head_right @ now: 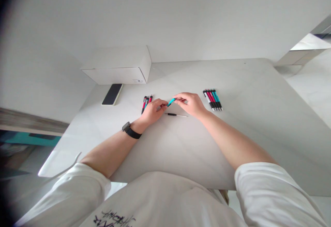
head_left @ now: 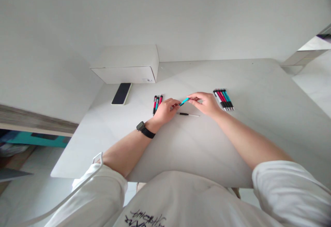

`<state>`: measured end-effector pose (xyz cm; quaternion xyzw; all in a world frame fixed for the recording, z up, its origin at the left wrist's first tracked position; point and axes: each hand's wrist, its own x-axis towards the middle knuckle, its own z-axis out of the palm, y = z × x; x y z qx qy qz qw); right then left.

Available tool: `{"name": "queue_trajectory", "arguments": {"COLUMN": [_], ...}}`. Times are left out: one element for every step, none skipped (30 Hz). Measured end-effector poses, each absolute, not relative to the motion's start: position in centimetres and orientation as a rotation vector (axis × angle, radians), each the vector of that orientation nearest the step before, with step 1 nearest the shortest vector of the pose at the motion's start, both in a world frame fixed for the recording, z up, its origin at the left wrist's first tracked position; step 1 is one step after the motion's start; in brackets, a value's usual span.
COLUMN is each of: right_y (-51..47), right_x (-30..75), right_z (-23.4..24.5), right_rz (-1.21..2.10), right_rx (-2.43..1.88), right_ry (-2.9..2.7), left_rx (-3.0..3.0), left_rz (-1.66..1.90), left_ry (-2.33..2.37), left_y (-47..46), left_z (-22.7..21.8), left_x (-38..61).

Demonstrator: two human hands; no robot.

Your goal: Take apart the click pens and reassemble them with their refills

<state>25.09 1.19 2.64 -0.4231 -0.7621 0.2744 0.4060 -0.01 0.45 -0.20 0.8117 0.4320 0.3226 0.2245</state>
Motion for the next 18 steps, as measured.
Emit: {"name": "queue_trajectory", "arguments": {"right_y": [1.21,1.23,1.25,1.27,1.28,1.28,1.29,1.30,1.31,1.32,1.33,1.35,1.36,1.38,1.39,1.40,1.40,1.41], "right_x": [25.05,25.02,24.99,24.98,24.98,24.99,25.00,25.02,25.04,25.06,25.07,25.09,25.10,25.11,25.11,25.12,25.12,25.12], "right_z": [2.51,2.40,2.32,2.28,2.28,2.30,2.35,2.41,2.46,2.51,2.54,2.55,2.54,2.53,2.51,2.49,2.47,2.46], "right_rz": [0.700,0.707,0.710,0.711,0.709,0.706,0.701,0.694,0.685,0.677,0.670,0.665,0.663,0.660,0.658,0.656,0.653,0.649], "right_rx": [-1.056,-1.043,-1.031,-1.023,-1.023,-1.030,-1.044,-1.062,-1.079,-1.091,-1.094,-1.092,-1.091,-1.093,-1.098,-1.106,-1.116,-1.124], "right_ry": [-1.920,-1.917,-1.915,-1.914,-1.916,-1.918,-1.921,-1.923,-1.923,-1.921,-1.917,-1.911,-1.904,-1.894,-1.886,-1.878,-1.872,-1.868], "left_rx": [2.240,2.241,2.242,2.242,2.243,2.243,2.242,2.240,2.237,2.235,2.234,2.237,2.242,2.249,2.255,2.260,2.264,2.267], "left_rz": [0.889,0.888,0.888,0.888,0.889,0.889,0.888,0.886,0.883,0.882,0.880,0.877,0.873,0.868,0.864,0.860,0.859,0.859], "left_ry": [1.190,1.188,1.187,1.186,1.184,1.182,1.181,1.179,1.178,1.175,1.171,1.166,1.161,1.156,1.152,1.149,1.149,1.148], "left_y": [0.47,0.48,0.48,0.47,0.46,0.44,0.42,0.40,0.38,0.37,0.37,0.38,0.40,0.42,0.46,0.49,0.52,0.55], "left_z": [-0.24,-0.27,-0.29,-0.29,-0.28,-0.26,-0.23,-0.19,-0.15,-0.11,-0.09,-0.07,-0.07,-0.08,-0.10,-0.12,-0.15,-0.17], "left_x": [-0.01,0.00,0.01,0.02,0.03,0.05,0.07,0.08,0.09,0.10,0.11,0.11,0.11,0.10,0.10,0.09,0.08,0.08]}}
